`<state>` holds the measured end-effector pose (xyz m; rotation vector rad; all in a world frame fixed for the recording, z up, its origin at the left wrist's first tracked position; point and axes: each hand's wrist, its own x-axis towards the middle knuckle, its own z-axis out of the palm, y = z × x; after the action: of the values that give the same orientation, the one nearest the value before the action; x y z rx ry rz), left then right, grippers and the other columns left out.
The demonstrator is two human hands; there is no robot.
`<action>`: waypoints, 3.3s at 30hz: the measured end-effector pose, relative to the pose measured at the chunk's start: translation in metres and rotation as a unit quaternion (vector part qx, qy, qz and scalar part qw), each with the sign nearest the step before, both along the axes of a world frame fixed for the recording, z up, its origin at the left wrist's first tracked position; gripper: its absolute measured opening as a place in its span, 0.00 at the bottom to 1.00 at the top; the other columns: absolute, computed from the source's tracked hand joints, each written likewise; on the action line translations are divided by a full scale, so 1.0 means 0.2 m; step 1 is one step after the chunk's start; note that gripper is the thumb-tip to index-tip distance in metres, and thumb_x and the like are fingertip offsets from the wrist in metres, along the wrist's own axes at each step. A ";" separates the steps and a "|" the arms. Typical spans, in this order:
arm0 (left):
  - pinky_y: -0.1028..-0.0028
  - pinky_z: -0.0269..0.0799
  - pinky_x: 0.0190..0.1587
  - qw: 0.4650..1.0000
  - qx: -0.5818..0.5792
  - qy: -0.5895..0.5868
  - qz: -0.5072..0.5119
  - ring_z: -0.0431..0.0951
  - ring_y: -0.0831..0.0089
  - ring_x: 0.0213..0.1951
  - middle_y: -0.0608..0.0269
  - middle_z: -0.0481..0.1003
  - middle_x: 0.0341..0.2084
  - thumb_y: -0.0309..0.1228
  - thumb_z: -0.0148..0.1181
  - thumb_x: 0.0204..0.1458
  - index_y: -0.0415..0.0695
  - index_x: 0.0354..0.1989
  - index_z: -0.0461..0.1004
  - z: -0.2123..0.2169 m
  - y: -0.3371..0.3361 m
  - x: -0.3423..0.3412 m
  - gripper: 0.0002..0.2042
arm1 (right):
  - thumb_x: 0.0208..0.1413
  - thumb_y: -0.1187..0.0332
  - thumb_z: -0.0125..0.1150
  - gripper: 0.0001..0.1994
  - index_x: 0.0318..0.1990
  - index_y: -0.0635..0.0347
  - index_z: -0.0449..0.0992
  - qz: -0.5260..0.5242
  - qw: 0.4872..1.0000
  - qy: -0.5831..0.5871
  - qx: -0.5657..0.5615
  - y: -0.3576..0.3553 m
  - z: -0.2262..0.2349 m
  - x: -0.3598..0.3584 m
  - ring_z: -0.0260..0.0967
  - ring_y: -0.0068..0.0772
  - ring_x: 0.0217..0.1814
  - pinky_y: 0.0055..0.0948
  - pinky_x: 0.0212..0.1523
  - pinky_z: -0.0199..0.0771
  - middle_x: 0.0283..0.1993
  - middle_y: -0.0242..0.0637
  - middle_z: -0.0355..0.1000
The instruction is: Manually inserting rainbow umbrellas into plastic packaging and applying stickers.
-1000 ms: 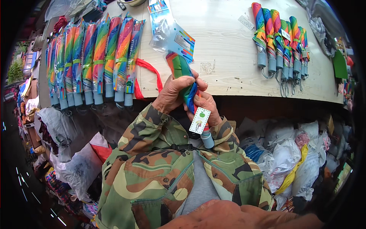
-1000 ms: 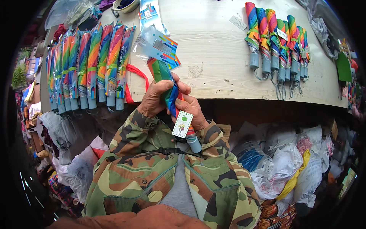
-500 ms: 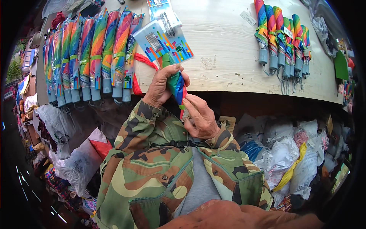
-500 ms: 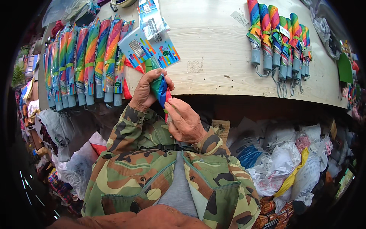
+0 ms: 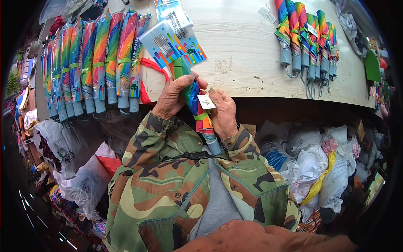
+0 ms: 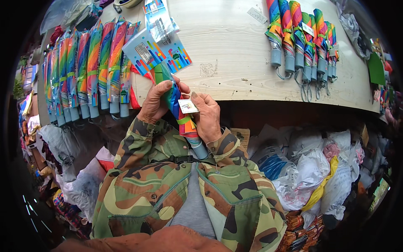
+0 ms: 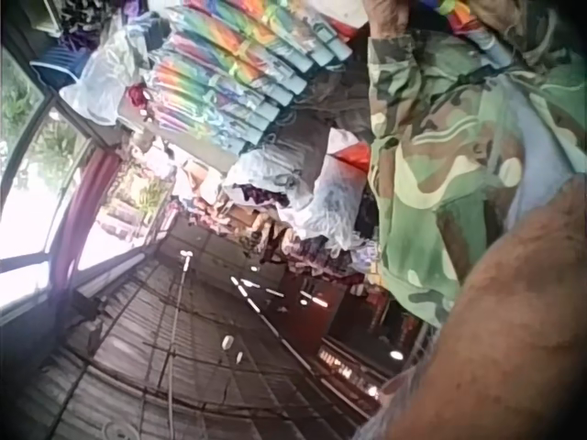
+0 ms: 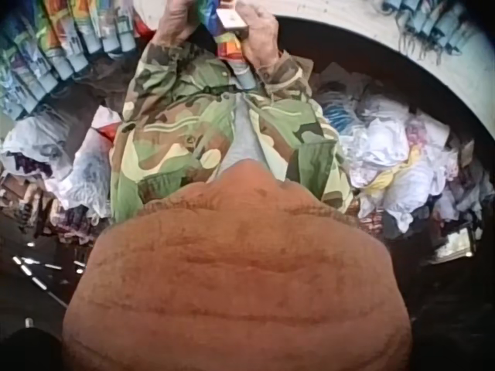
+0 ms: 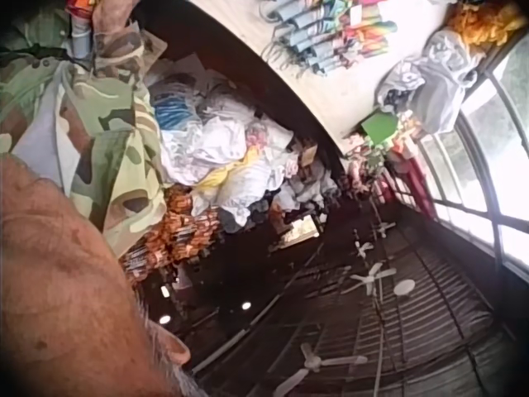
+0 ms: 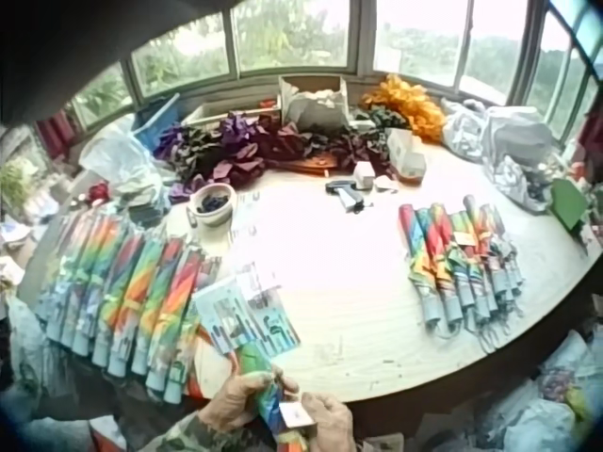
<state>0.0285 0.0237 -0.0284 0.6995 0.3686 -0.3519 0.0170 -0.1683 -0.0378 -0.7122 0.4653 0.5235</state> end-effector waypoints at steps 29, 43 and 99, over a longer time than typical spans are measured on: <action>0.63 0.75 0.67 0.975 0.217 -0.041 -0.008 0.78 0.67 0.61 0.56 0.76 0.63 0.38 0.73 0.61 0.37 0.71 0.66 0.19 -0.06 -0.15 0.34 | 0.72 0.65 0.66 0.32 0.78 0.69 0.64 0.156 0.746 -0.450 -0.466 0.02 0.12 -0.20 0.82 0.54 0.44 0.43 0.38 0.83 0.50 0.54 0.77; 0.63 0.80 0.61 0.993 0.084 -0.072 0.046 0.85 0.63 0.53 0.56 0.85 0.39 0.42 0.74 0.64 0.36 0.59 0.73 0.21 -0.08 0.18 0.25 | 0.68 0.70 0.69 0.32 0.77 0.67 0.66 0.078 0.689 -0.497 -0.523 0.05 0.09 -0.09 0.77 0.51 0.37 0.43 0.36 0.80 0.42 0.48 0.74; 0.44 0.78 0.52 0.339 0.925 0.166 0.033 0.84 0.33 0.50 0.32 0.84 0.44 0.63 0.67 0.61 0.34 0.51 0.80 1.05 1.78 -0.41 0.36 | 0.72 0.51 0.66 0.26 0.63 0.67 0.80 0.001 0.361 -0.462 -0.810 -0.54 0.02 0.54 0.77 0.55 0.57 0.49 0.59 0.77 0.55 0.50 0.80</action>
<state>-0.0534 0.3806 0.1821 2.9495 1.2180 0.2596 0.1248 -0.2772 -0.0333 -2.7416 -0.3525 -0.7136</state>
